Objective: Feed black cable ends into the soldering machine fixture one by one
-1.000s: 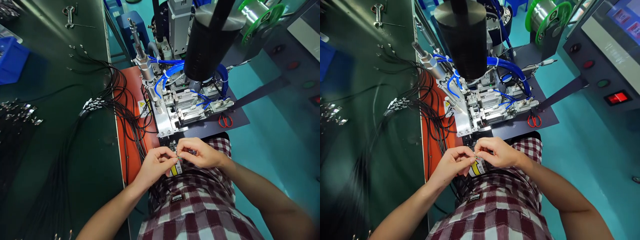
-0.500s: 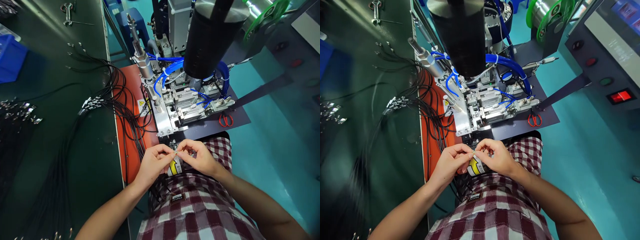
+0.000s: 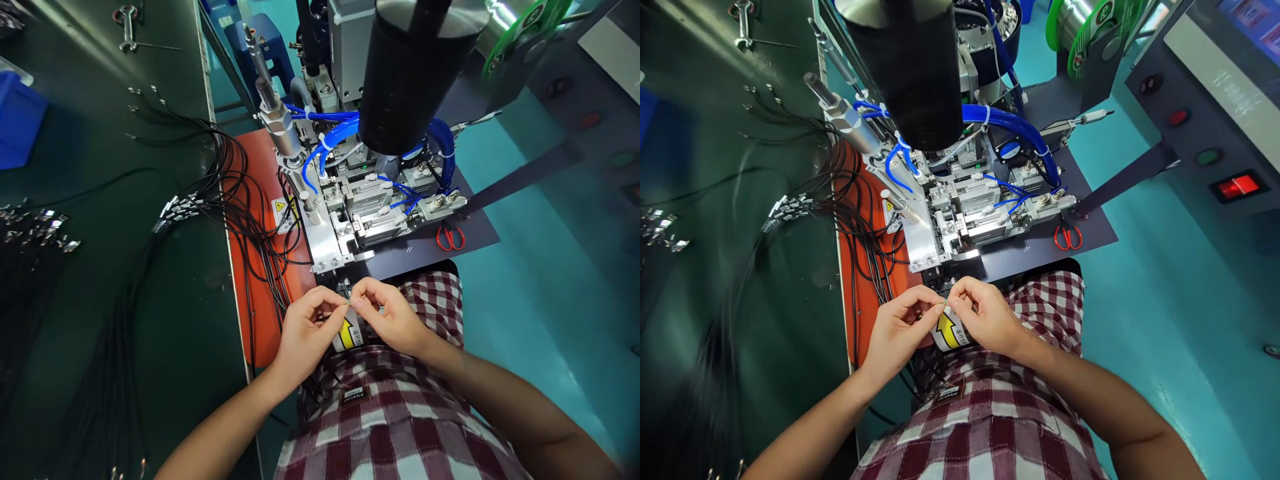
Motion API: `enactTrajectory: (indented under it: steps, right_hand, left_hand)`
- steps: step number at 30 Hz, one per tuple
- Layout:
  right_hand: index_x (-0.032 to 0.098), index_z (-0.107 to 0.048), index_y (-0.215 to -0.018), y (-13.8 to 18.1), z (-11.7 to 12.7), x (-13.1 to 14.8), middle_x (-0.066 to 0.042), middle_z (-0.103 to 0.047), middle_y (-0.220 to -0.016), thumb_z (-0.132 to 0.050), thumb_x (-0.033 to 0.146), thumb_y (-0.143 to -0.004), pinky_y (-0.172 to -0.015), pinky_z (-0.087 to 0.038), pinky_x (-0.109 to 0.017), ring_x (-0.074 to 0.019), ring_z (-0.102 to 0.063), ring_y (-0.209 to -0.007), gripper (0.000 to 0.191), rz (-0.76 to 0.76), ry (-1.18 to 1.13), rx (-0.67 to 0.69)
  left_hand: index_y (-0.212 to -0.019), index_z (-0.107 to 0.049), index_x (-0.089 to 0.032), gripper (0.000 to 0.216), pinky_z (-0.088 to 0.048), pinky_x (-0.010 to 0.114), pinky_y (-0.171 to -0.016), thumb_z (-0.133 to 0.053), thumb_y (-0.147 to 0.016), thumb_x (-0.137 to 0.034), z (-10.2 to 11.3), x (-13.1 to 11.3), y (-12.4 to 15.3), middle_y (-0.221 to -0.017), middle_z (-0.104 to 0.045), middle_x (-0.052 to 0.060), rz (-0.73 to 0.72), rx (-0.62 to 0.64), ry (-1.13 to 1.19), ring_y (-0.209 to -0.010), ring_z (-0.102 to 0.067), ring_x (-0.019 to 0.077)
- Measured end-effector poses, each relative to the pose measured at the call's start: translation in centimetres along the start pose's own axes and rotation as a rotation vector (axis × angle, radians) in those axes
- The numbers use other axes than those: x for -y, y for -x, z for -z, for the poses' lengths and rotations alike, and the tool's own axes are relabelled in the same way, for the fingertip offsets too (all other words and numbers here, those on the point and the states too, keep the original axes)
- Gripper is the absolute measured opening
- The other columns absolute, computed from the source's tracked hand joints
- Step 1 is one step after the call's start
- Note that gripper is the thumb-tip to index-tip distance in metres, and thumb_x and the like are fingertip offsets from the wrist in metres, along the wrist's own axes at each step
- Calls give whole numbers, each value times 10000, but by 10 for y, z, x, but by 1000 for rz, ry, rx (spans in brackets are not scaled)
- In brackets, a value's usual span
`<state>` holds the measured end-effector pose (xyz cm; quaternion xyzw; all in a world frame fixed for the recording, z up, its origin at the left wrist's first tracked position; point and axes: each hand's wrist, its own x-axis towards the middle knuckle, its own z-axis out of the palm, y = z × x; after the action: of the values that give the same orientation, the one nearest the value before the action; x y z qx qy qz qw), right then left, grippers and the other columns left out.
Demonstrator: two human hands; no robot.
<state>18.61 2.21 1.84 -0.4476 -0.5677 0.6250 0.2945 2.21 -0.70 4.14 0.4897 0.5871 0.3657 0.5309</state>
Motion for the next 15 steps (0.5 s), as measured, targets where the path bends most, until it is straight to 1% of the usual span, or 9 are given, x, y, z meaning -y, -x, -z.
enactTrajectory:
  steps: [2,4,7,12,14,15]
  right_hand:
    - [175,-533,-789,-1,0,1,36,-474,-657,-555,349,-886,-507,-327,-225,-93,-404,-554,199,-70,-98,40]
    - [172,-539,-795,-2,-1,2,50,-453,-620,-590,404,-852,-458,-298,-216,-79,-373,-496,244,-143,-209,64]
    - [166,-551,-789,-2,-4,3,59,-444,-591,-633,440,-811,-438,-286,-213,-72,-364,-470,287,-184,-279,33]
    - [169,-536,-757,-1,-9,3,66,-429,-567,-620,397,-827,-444,-285,-215,-71,-354,-465,254,-159,-300,-18]
    - [173,-533,-756,0,-11,3,60,-437,-579,-589,355,-852,-457,-296,-219,-77,-364,-478,213,-106,-239,-48]
    - [176,-534,-756,1,-11,3,50,-452,-598,-575,326,-862,-476,-315,-224,-84,-384,-501,189,-57,-181,-73]
  left_hand:
    - [-751,-635,-157,151,-406,194,-520,-663,-790,-301,2,-3,-2,-694,-597,6,105,18,112,-580,-506,96]
    - [-751,-616,-157,187,-359,177,-457,-681,-776,-330,2,-3,-3,-633,-554,-20,181,17,199,-506,-446,69]
    - [-775,-598,-161,210,-288,156,-389,-684,-778,-353,1,0,-1,-554,-474,-59,258,8,275,-426,-347,37]
    - [-774,-592,-162,203,-280,140,-379,-693,-778,-338,-1,2,0,-522,-443,-75,254,-3,311,-415,-310,24]
    - [-772,-588,-164,205,-284,140,-377,-693,-779,-339,-2,2,0,-526,-454,-74,250,-6,320,-415,-321,26]
    - [-771,-587,-164,208,-286,142,-375,-692,-780,-344,-2,2,0,-528,-461,-72,250,-8,326,-413,-328,27]
